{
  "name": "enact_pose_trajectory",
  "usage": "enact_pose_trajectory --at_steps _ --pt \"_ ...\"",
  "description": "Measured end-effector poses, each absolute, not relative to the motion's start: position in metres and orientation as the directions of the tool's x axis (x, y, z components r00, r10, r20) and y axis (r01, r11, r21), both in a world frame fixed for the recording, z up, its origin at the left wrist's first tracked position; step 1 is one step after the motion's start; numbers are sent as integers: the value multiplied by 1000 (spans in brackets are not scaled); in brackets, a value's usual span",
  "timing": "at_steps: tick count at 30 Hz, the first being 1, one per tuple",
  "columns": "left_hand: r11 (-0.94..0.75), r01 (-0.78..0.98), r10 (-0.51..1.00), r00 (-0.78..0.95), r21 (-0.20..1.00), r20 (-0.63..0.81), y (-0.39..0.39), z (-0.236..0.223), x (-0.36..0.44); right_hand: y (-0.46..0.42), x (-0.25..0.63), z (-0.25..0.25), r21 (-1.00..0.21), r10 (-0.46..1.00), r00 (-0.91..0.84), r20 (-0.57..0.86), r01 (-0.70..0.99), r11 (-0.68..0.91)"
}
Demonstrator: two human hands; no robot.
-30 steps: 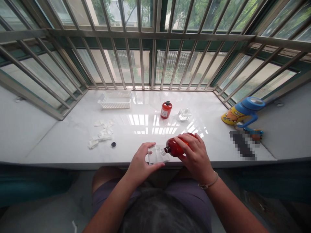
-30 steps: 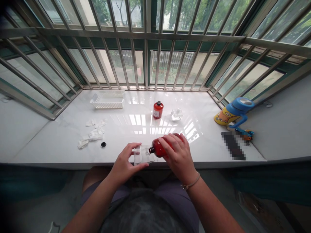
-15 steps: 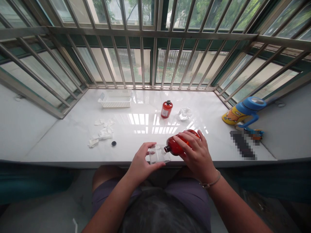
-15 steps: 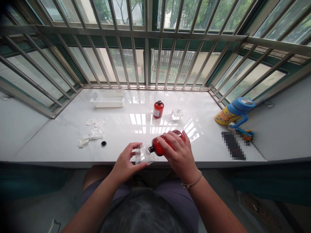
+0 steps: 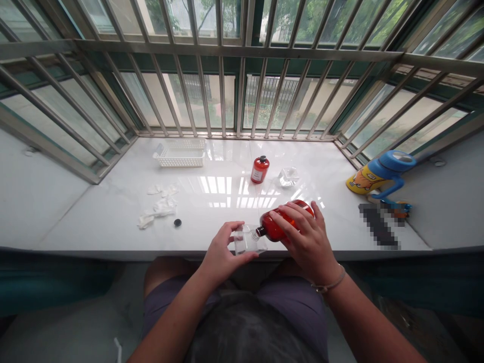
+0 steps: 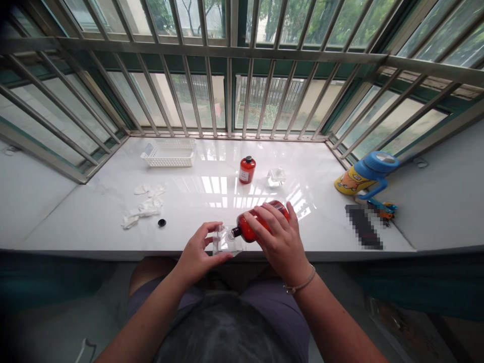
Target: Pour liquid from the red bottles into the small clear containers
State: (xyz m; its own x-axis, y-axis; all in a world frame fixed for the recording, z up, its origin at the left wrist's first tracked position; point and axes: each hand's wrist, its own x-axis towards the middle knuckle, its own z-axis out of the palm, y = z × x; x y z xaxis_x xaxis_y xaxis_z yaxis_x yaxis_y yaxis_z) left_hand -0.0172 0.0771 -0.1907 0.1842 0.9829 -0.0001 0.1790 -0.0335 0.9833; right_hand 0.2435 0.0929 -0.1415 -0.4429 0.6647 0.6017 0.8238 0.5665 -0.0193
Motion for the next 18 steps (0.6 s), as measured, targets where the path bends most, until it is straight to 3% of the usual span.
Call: enact_pose_trajectory --at_steps 18 --pt "-36 190 982 190 981 -1 78 -191 -17 93 244 -141 -4 666 -439 603 833 553"
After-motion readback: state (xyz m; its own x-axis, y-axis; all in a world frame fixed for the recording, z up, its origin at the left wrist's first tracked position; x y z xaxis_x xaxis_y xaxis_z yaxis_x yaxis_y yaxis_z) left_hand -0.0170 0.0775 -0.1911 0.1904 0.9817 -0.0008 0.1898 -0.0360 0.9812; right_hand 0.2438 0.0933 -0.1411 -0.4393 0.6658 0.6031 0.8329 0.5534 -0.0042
